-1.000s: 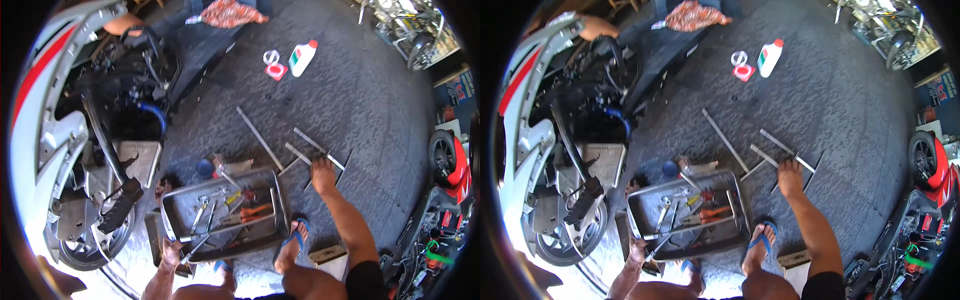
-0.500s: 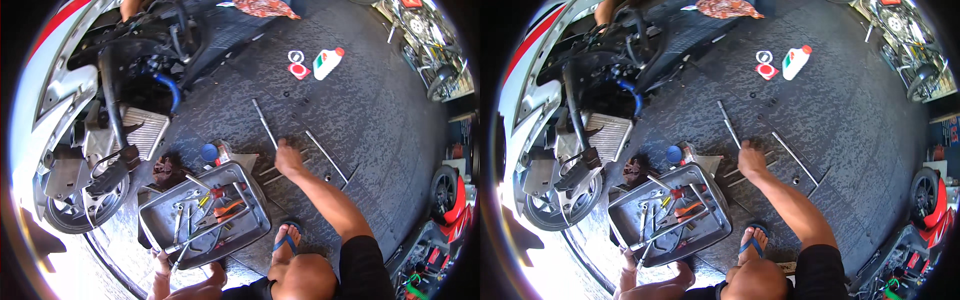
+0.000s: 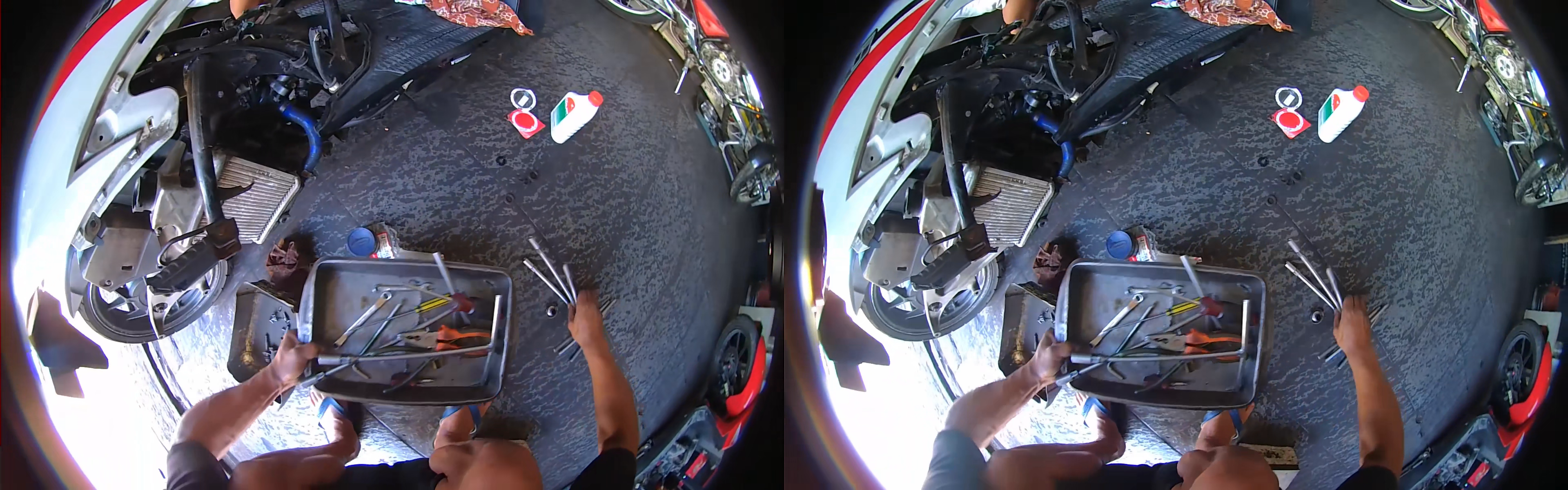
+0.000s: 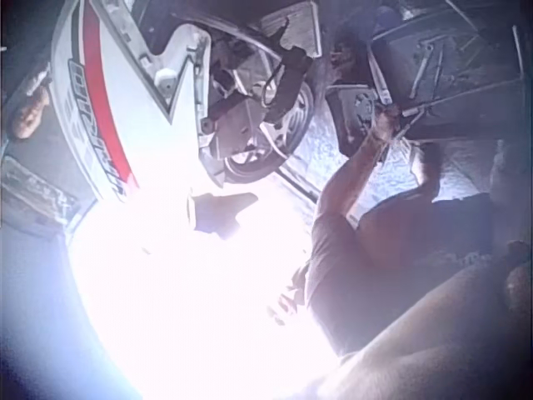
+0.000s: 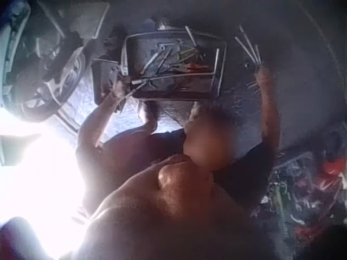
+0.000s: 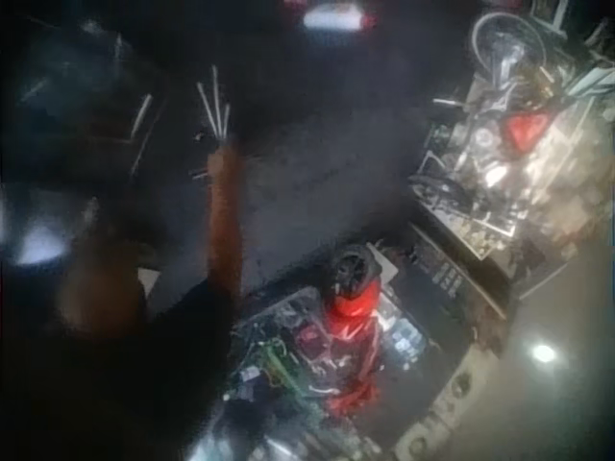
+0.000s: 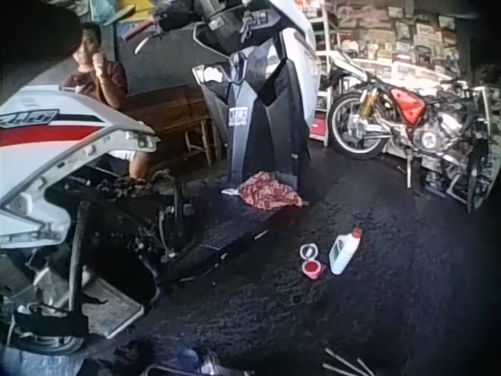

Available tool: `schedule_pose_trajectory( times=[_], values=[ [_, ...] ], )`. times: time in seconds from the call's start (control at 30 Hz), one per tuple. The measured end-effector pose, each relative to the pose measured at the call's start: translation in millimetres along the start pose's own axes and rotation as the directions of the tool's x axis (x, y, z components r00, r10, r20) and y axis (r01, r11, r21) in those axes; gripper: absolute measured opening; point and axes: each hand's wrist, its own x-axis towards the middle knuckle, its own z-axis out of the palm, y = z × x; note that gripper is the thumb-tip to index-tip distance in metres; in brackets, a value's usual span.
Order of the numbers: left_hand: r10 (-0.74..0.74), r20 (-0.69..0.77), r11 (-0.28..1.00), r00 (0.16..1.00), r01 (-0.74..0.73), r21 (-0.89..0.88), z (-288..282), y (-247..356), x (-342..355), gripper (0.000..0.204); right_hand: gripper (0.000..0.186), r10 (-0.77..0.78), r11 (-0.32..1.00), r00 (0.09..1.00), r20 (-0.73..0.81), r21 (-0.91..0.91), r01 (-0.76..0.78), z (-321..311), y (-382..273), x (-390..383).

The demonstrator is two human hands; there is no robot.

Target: The person manipulates wires and engine components on a red scooter, stands up, then sits on the floor to sort through small parts and tools in a metal tray.

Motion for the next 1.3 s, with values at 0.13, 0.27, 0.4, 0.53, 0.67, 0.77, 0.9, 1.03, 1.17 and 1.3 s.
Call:
schedule_pose_trajectory(
  times=[0.13, 0.27, 0.4, 0.53, 0.67, 0.77, 0.9, 1.03, 1.17, 1.3],
  values=[
    [0.019, 0.072, 0.998, 0.997, -0.023, 0.066, 37, -1, 59, 0.027, 0.030, -0.075, 0.996, 0.997, -0.016, 0.046, 0.075, 5, 4, -2],
    [0.031, 0.101, 0.990, 0.994, -0.044, 0.132, 66, -5, 102, 0.032, 0.036, -0.078, 0.996, 0.989, -0.127, 0.039, 0.084, -2, 7, -5],
    [0.114, -0.058, 0.904, 0.992, -0.079, 0.421, 143, 20, 127, 0.038, 0.049, 0.353, 0.933, 0.929, 0.106, 0.030, -0.358, 17, 74, -24],
    [0.074, 0.040, 0.876, 0.996, -0.084, 0.475, 209, 39, 157, 0.049, 0.050, 0.130, 0.992, 0.949, -0.288, 0.027, -0.127, -13, 161, -38],
    [0.212, 0.039, 0.876, 0.976, -0.208, 0.436, 268, 27, 199, 0.050, 0.055, -0.144, 0.979, 0.942, -0.303, -0.182, 0.091, -77, 167, -21],
    [0.275, 0.005, 0.852, 0.962, -0.245, 0.463, 301, 31, 214, 0.049, 0.050, -0.304, 0.948, 0.942, -0.140, -0.144, 0.284, -112, 73, 46],
    [0.524, -0.133, 0.834, 0.841, -0.475, 0.281, 303, 20, 186, 0.047, 0.044, -0.358, 0.934, 0.934, 0.004, 0.026, 0.358, -130, -43, 112],
    [0.649, 0.294, 0.443, 0.702, -0.663, 0.603, 238, -34, 124, 0.033, 0.044, -0.421, 0.907, 0.906, -0.047, -0.050, 0.419, -96, -44, 146],
    [0.473, 0.417, 0.351, 0.776, -0.600, 0.719, 148, -66, 67, 0.023, 0.040, -0.477, 0.875, 0.852, -0.214, -0.207, 0.438, -95, -94, 138],
    [0.477, 0.275, 0.325, 0.835, -0.458, 0.827, 100, -79, 48, 0.025, 0.025, -0.342, 0.878, 0.907, -0.246, 0.262, 0.402, -95, -198, 75]
  ],
)
